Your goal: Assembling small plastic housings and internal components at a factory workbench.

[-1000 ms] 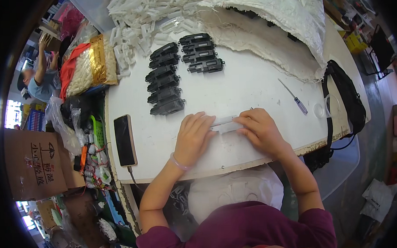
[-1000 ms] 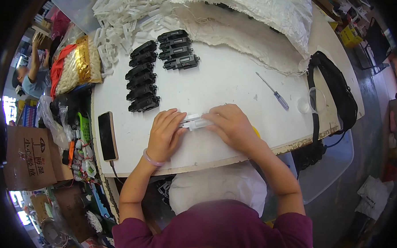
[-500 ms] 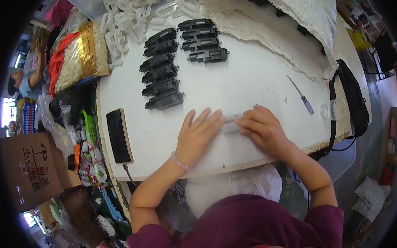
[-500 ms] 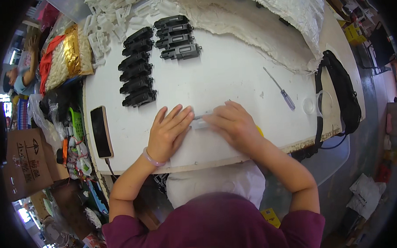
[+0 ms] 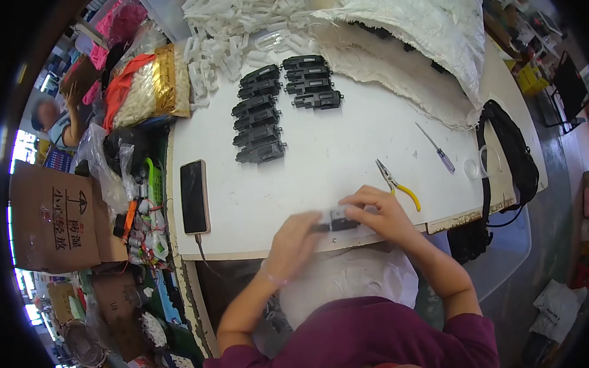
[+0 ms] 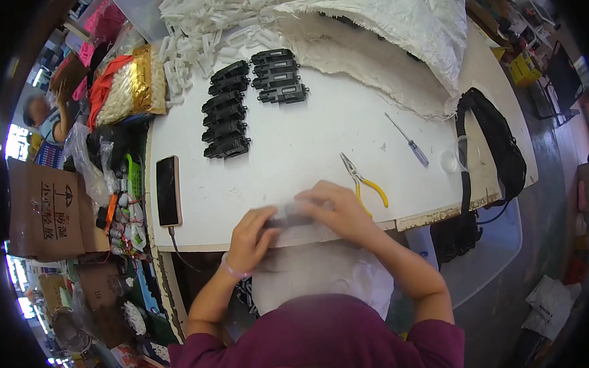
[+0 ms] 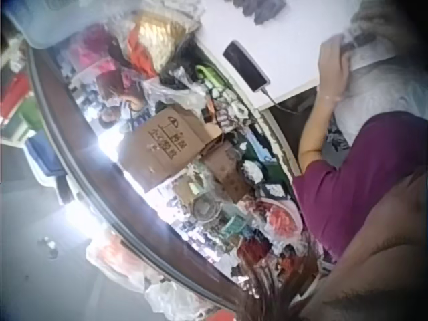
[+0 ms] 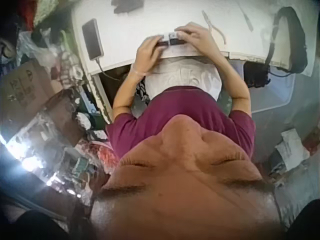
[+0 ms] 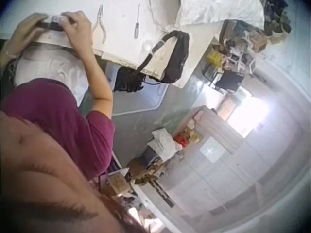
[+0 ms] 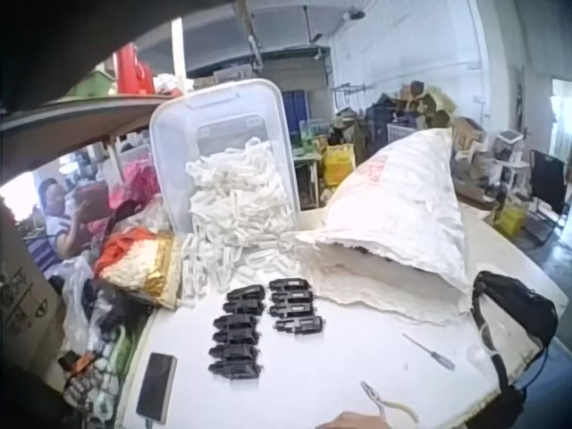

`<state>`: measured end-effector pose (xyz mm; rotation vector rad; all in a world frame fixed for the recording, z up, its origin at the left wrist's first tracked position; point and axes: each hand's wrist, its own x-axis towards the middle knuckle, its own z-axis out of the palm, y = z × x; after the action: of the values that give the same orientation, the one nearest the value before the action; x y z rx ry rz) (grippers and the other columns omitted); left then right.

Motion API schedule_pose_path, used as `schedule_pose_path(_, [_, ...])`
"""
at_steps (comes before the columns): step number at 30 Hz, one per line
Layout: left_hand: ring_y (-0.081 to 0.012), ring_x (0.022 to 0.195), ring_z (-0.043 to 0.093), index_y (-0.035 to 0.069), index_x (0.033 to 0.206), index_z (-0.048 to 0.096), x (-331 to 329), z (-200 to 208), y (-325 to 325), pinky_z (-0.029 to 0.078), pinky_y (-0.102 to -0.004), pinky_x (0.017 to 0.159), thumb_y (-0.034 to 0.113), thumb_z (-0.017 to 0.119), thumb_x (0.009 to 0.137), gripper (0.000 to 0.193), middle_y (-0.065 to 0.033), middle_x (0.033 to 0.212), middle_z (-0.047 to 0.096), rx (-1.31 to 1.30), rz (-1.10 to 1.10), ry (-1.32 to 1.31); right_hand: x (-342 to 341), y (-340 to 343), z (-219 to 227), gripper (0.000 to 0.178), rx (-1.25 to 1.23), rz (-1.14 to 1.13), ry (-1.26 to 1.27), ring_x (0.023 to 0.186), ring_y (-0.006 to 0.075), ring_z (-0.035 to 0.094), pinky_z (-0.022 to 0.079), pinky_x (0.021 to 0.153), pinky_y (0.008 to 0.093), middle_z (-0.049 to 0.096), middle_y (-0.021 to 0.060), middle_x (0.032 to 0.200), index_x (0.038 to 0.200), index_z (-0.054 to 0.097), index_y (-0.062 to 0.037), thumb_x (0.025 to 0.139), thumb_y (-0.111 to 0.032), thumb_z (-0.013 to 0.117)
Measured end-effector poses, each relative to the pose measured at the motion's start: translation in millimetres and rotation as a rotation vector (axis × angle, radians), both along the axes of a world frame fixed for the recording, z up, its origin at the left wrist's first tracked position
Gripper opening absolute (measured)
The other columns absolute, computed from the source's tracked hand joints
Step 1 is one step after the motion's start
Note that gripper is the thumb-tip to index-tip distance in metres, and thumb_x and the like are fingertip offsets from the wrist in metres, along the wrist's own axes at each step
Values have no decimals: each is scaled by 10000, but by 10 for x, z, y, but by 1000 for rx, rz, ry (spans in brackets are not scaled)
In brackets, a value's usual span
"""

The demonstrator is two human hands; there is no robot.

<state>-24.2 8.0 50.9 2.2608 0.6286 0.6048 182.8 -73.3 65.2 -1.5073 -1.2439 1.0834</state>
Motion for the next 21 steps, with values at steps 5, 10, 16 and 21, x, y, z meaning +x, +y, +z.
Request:
schedule_pose_path(5, [-300,873,614,-11,1070,580,-856,185,-39,476,-327,781,62,651,755,330,-173,993,614,-393,-89,151,-9,80,37,227,47,154,42,851,184,570,438,783,276,600,90,916,1038,629,-29,869,-168,567])
schedule_pose_path(10, [-281,909,633,76,1095,612,-1987,264,-43,484,-320,787,269,667,789,365,-154,963,651,-724,-139,891,395,558,40,239,264,32,-473,985,309,545,425,889,364,585,140,1039,1019,615,-38,859,-208,558])
schedule_pose_path(16, [-330,1024,580,55,1138,592,-2069,-228,-307,451,-371,871,464,650,760,561,-200,1071,612,-691,-171,1188,824,1364,-256,309,438,-172,-782,1032,311,514,410,901,380,573,134,1072,1096,563,-38,814,-161,585])
schedule_pose_path(21, [-306,1024,559,47,1189,552,-1080,211,-19,429,-365,896,265,637,825,433,-157,1121,587,-566,-428,361,912,1480,-358,288,310,-131,-767,982,313,541,422,868,371,587,132,1035,1066,558,-24,804,-134,600])
